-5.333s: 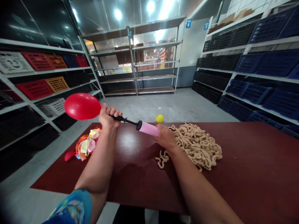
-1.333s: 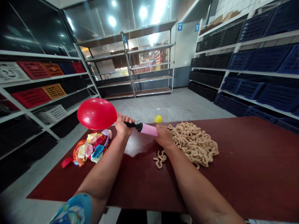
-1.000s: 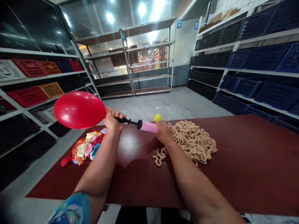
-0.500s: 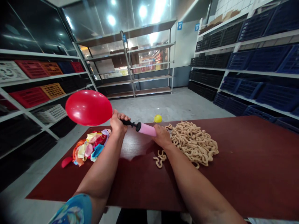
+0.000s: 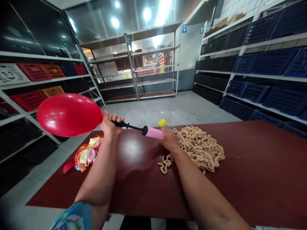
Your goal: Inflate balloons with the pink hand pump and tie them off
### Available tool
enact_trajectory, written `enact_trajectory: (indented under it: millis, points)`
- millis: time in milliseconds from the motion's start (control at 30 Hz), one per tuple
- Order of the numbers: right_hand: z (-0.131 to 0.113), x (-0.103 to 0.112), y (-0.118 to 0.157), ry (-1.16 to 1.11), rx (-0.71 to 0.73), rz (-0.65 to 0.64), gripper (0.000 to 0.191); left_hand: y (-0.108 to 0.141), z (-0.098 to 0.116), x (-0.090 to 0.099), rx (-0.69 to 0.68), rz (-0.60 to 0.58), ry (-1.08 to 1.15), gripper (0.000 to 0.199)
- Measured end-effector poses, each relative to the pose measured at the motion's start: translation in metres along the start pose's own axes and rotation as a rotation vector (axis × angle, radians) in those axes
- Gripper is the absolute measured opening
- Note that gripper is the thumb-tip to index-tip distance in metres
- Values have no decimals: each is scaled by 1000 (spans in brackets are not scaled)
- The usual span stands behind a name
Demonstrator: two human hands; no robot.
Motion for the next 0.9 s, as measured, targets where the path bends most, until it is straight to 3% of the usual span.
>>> enact_trajectory:
  millis: [100,167,400,533,633,900]
  points:
    - [3,2,0,10,-21,-3,22,-5,10,6,-26,19,8,50]
    - [2,2,1,32,-35,-5,22,-5,4,6,-15,19,16,50]
    - [-8,-3,3,84,-10,-30,21,17,-62,-3,126,9,-5,52]
    - [-11,-4,4,61,11,-16,22,23,-78,-3,159,15,-16,51]
    - [-11,-4,4,38,0,0,26,17,-66,-3,149,5,-23,53]
    - [-4,-1,1,-21,-6,-20,26,-6,11,5,-22,8,-8,52]
Point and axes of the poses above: each hand's wrist, its own y-axis away from the middle knuckle, its own x-axis out of the back of the hand, z = x × y, the point moved 10 cm from there along -y, towards the middle knuckle
